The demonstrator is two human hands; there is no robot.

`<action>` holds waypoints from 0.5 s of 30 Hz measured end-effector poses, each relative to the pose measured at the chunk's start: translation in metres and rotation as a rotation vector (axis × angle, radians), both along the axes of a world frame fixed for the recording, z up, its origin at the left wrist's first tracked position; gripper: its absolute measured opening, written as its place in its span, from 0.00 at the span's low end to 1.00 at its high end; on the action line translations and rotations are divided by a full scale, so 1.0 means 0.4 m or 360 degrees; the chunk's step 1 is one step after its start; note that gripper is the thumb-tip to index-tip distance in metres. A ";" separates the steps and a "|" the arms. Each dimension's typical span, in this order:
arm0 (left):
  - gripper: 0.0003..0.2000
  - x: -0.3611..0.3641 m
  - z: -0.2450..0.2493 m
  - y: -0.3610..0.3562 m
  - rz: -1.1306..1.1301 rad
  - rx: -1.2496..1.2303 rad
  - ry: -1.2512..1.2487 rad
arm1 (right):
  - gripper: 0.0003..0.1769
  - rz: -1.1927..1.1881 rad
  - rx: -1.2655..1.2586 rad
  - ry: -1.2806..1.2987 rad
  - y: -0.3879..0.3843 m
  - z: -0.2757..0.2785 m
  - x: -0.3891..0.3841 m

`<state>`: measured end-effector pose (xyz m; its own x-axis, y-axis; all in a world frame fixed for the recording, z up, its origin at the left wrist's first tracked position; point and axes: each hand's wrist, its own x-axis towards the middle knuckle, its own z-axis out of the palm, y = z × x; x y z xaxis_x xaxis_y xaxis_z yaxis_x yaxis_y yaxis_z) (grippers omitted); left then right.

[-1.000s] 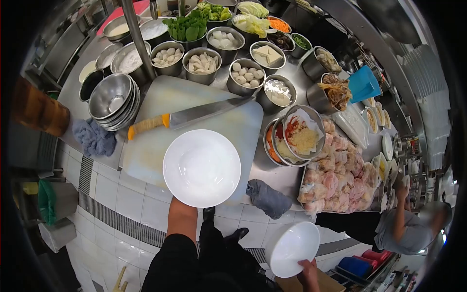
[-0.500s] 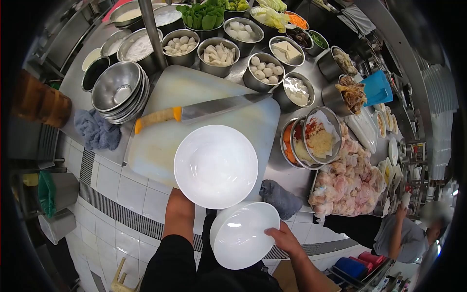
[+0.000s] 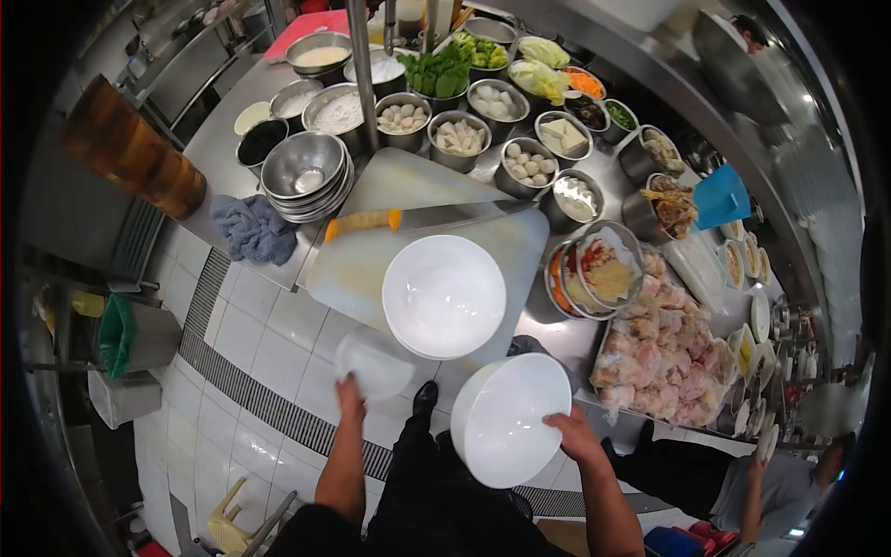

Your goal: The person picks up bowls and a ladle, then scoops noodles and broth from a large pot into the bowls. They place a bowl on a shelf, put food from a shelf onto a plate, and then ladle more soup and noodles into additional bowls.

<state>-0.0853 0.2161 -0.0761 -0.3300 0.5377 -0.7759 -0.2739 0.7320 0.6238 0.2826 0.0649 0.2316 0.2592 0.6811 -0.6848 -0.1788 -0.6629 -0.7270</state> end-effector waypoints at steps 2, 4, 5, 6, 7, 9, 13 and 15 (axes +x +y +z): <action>0.27 -0.165 0.087 -0.105 0.0253 0.0104 -0.0138 | 0.23 -0.0093 0.0034 0.0000 -0.047 -0.004 0.034; 0.26 -0.358 0.025 -0.260 0.0057 0.0722 -0.0203 | 0.24 -0.0415 0.0189 0.0130 -0.100 -0.041 0.056; 0.25 -0.304 0.274 -0.221 0.0199 0.0536 -0.0378 | 0.24 -0.0566 0.0232 0.0194 -0.120 -0.065 0.044; 0.23 -0.301 0.349 -0.235 0.0229 0.0656 -0.0308 | 0.24 -0.0602 0.0246 0.0193 -0.137 -0.106 0.032; 0.23 -0.288 0.421 -0.237 0.0215 0.0710 -0.0319 | 0.26 -0.0733 0.0222 0.0153 -0.147 -0.152 0.026; 0.23 -0.246 0.517 -0.232 0.0187 0.0775 -0.0339 | 0.29 -0.0935 0.0189 0.0168 -0.128 -0.149 -0.008; 0.24 -0.139 0.593 -0.179 -0.0016 0.0826 -0.0522 | 0.30 -0.1291 0.0432 0.0256 -0.026 -0.180 -0.057; 0.24 -0.070 0.604 -0.157 -0.0045 0.0798 -0.0618 | 0.29 -0.1390 0.0478 0.0269 0.015 -0.177 -0.071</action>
<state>-0.1133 0.1534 0.1656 -0.0554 0.8712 -0.4878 -0.5340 0.3870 0.7517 0.2540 0.0709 0.1608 0.6753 0.4466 -0.5870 -0.6432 -0.0330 -0.7650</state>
